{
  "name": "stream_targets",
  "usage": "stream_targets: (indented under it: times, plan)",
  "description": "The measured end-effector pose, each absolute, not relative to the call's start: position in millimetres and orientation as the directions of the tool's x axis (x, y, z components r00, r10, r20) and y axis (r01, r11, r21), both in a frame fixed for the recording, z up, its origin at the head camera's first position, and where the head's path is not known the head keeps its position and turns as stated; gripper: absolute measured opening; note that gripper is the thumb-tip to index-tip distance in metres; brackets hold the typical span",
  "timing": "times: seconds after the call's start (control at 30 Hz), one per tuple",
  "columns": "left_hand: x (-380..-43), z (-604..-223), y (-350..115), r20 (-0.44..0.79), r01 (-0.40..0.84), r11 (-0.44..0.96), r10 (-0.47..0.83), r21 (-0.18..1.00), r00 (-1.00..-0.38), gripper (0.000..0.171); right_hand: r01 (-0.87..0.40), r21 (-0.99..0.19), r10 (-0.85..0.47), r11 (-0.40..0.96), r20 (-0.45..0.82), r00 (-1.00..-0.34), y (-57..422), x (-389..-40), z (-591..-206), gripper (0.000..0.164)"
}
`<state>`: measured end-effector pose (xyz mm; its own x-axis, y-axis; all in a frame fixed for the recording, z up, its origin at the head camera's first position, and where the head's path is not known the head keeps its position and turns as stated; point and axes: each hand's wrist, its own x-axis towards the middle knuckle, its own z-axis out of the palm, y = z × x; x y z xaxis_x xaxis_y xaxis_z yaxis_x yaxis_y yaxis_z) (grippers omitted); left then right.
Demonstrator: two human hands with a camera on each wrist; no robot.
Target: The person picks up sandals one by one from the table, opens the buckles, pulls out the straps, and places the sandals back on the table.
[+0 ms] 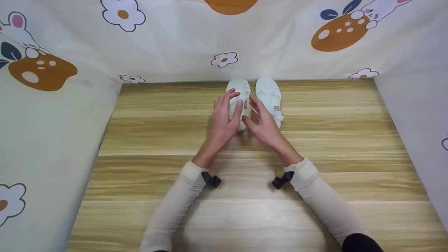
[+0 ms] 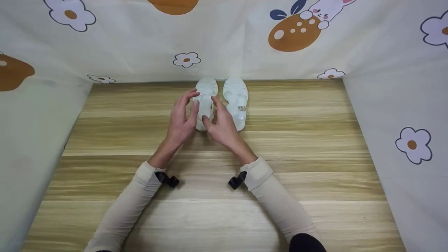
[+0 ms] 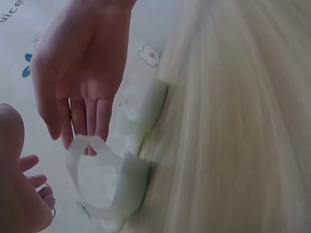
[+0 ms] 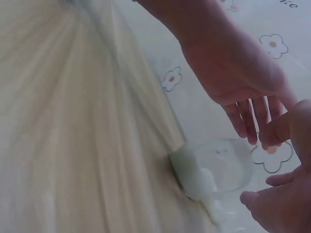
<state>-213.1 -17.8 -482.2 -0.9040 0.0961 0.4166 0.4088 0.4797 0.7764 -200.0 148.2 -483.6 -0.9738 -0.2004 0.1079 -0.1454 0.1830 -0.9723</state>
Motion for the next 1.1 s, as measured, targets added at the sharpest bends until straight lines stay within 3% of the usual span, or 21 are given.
stream_targets:
  times: [0.2, 0.4, 0.67, 1.1]
  plan:
    - [-216.7, -497.3, -33.8, 0.384, 0.378, 0.511, 0.099, 0.772, -0.918, 0.042, -0.128, -0.961, -0.158, 0.243, 0.09, -0.983, 138.0, -204.2, -499.0, 0.086]
    - [-220.0, -511.7, -41.4, 0.297, 0.301, 0.481, 0.087, 0.824, -0.951, 0.044, -0.069, -0.982, -0.148, 0.174, 0.043, -0.988, 135.7, -209.1, -514.2, 0.088]
    - [-221.1, -520.0, -43.6, 0.17, 0.171, 0.384, 0.035, 0.907, -0.985, 0.05, -0.012, -1.0, -0.162, -0.02, 0.015, -0.987, 134.0, -217.5, -525.8, 0.079]
    - [-226.1, -526.8, -48.6, 0.011, 0.011, 0.135, -0.004, 0.991, -1.0, 0.049, 0.041, -0.995, -0.154, -0.086, -0.027, -0.988, 137.0, -219.4, -528.1, 0.06]
